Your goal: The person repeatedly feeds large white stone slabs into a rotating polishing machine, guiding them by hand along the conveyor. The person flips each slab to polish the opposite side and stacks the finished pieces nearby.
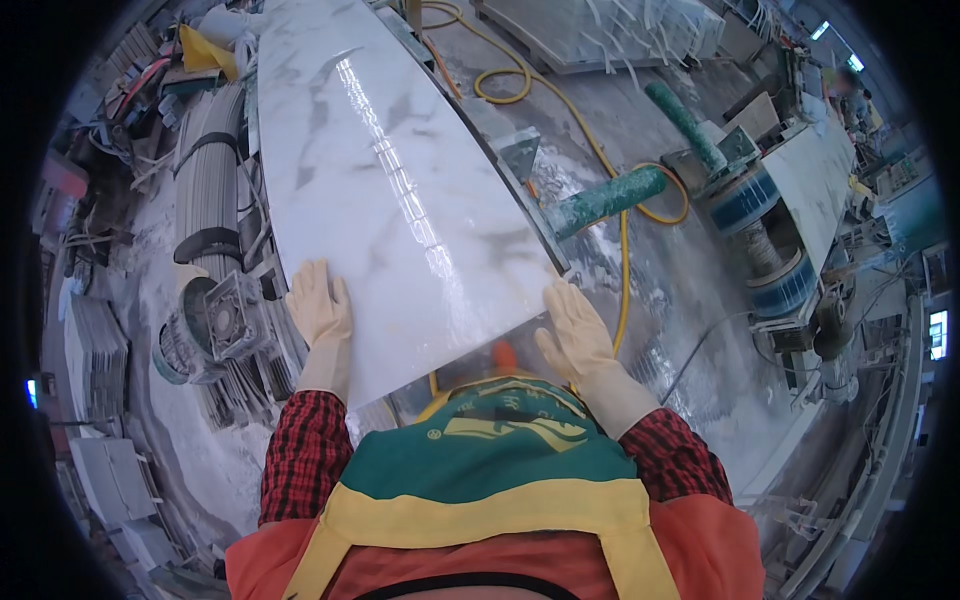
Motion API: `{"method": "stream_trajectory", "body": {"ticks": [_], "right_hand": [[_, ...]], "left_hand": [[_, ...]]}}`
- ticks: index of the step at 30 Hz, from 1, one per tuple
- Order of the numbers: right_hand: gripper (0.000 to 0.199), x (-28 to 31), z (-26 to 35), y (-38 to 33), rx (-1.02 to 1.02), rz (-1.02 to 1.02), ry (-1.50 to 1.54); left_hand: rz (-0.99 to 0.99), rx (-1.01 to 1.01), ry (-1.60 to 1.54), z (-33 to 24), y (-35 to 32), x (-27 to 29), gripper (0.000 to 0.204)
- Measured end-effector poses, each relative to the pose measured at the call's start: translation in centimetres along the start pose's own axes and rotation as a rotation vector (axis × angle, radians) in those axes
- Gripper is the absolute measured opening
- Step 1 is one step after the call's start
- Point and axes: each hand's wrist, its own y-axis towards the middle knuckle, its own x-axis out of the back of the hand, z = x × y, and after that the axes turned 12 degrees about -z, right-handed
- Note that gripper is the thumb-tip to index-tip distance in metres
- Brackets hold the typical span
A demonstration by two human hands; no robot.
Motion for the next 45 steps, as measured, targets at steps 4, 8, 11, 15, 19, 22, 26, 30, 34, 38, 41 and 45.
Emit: {"method": "stream_trajectory", "body": {"ticks": [4,8,11,15,19,22,26,30,34,38,41,45], "right_hand": [[0.069,0.1,-0.5,-0.9,0.02,-0.032,0.031],[0.065,0.3,-1.0,-1.4,0.041,-0.075,0.075],[0.065,0.4,-1.6,-1.6,0.027,-0.109,0.151],[0.063,0.1,-2.1,-1.6,-0.014,-0.136,0.152],[0.064,-0.9,-2.7,0.7,-0.025,-0.121,0.143],[0.066,-2.4,-3.5,2.3,-0.006,-0.128,0.098],[0.066,-1.6,-2.9,3.0,-0.007,-0.085,0.079],[0.063,0.0,-3.2,1.1,0.054,-0.073,0.094],[0.062,1.0,-3.5,-0.9,0.097,-0.08,0.111],[0.064,0.8,-3.9,-2.8,0.064,-0.078,0.079],[0.067,1.9,-2.8,-3.2,-0.147,0.038,0.199],[0.062,-2.3,-4.0,-6.4,-0.36,-0.115,0.317]], "left_hand": [[-0.036,-0.018,-0.019,-0.2,-0.4,0.0,0.046],[0.0,0.008,-0.042,-0.5,-0.7,0.3,0.045],[-0.03,-0.01,-0.034,-0.3,-1.0,0.4,0.044],[0.025,-0.122,-0.07,-0.3,-2.0,2.3,0.047],[0.032,-0.206,-0.093,0.2,-5.6,3.9,0.052],[0.128,-0.19,-0.115,0.2,-8.5,6.0,0.056],[0.195,-0.16,-0.182,0.8,-11.1,7.0,0.058],[0.178,-0.154,-0.218,0.9,-11.6,7.1,0.062],[0.191,-0.15,-0.212,0.5,-11.7,7.3,0.062],[0.175,-0.156,-0.225,0.3,-12.1,7.5,0.061],[0.18,-0.141,-0.229,0.1,-12.0,7.7,0.06],[0.163,-0.165,-0.228,0.1,-12.4,7.3,0.06]]}}
